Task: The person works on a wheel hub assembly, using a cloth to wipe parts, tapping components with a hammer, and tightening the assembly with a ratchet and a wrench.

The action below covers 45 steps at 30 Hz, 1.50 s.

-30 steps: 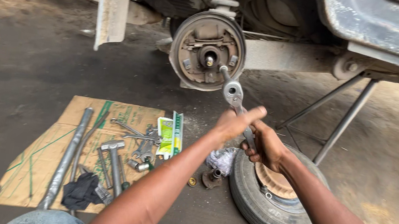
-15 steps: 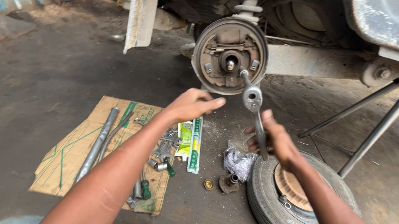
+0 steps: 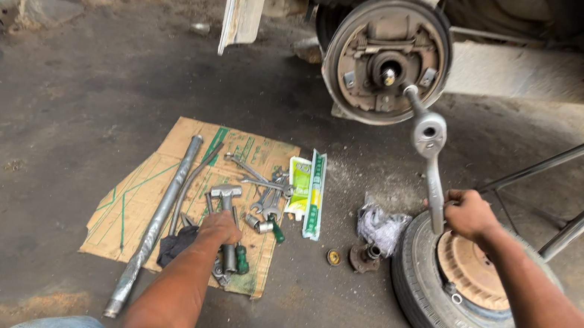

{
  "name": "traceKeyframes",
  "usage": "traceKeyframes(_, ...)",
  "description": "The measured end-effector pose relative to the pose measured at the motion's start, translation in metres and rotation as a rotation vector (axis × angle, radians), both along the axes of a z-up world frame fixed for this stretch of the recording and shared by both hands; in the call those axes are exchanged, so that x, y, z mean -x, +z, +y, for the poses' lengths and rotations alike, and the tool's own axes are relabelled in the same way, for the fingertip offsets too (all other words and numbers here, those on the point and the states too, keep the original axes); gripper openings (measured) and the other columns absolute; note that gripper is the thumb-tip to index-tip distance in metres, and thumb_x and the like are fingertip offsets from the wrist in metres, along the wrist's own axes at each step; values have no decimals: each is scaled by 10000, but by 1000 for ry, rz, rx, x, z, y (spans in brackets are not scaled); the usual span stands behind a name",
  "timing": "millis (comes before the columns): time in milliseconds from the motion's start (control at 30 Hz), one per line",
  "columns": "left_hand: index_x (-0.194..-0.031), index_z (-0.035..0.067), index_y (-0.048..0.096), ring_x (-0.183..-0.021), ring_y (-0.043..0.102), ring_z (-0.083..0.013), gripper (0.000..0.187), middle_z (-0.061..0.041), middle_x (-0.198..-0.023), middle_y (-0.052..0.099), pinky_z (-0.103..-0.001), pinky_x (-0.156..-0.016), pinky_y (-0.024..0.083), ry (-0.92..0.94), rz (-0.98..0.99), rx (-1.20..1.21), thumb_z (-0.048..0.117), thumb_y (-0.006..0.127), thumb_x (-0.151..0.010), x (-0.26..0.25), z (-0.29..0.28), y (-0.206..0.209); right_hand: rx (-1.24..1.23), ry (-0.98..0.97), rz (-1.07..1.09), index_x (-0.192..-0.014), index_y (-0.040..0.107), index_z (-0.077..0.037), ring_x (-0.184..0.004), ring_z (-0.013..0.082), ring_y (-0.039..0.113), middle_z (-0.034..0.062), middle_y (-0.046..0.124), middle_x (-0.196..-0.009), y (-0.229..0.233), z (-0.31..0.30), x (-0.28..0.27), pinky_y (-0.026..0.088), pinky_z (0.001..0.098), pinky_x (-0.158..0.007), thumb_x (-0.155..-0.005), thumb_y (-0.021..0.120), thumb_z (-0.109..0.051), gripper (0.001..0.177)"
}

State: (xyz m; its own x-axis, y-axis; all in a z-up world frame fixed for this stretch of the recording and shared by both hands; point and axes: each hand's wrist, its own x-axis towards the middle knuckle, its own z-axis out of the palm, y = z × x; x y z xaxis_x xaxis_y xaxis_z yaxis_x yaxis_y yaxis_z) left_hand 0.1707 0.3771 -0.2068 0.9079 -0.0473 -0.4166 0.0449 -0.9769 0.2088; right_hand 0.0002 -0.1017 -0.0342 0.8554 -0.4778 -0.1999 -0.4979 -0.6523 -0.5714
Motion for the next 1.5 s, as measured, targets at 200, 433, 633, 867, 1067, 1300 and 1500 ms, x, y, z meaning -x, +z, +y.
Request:
traceKeyframes(200,-1281,38,682,-1211,687,-327,502,-192,-1290,691,-401,-1038,556,-8,85,-21,273,755,-843,-2,5,-29,117,41,78,-1093,795,-43,-827,256,774,150,810,-904,-14,4,-10,575,412,-865,-829,787,-539,562)
traceKeyframes(433,-1407,-29,467,-1204,651,-337,818,-213,-1306,632,-413,-1003,562,260,-7,100,208,916,-765,4,0,-42,92,40,95,-992,769,-34,-811,289,792,160,806,-861,-33,-6,-16,608,428,-822,-783,799,-539,547)
traceKeyframes(633,-1203,24,731,-1205,671,-324,445,-194,-1301,685,-406,-1024,554,314,10,111,191,836,-804,-6,-6,-53,29,87,140,-890,797,62,-640,255,743,152,760,-728,-35,-6,-14,589,393,-633,-823,798,-528,594)
traceKeyframes(867,-1189,22,754,-1092,779,-288,431,-167,-1214,784,-394,-956,615,469,153,261,291,716,-854,16,-2,-32,-24,-80,109,-1035,667,46,-600,232,711,149,739,-746,-27,-2,-1,586,359,-557,-832,853,-411,534)
traceKeyframes(1067,-1264,-5,681,-1249,622,-348,545,-184,-1367,614,-397,-1044,519,379,28,215,272,820,-816,17,-4,-37,-77,-29,154,-996,729,24,-567,213,688,140,728,-730,-31,-4,-6,575,337,-522,-820,808,-383,450)
traceKeyframes(1300,-1429,-93,429,-1259,639,-360,799,-250,-1346,626,-381,-1047,532,373,-37,186,240,819,-816,16,-18,-64,-126,-37,160,-1005,747,58,-525,191,653,110,704,-676,-28,-5,-1,516,317,-461,-854,816,-372,460)
traceKeyframes(1500,-1358,-63,538,-1264,608,-349,740,-218,-1333,625,-380,-1066,496,404,-14,189,343,787,-792,5,-4,-51,-168,-41,208,-1156,719,-76,-516,186,628,111,697,-684,-26,-10,8,465,305,-453,-828,799,-355,438)
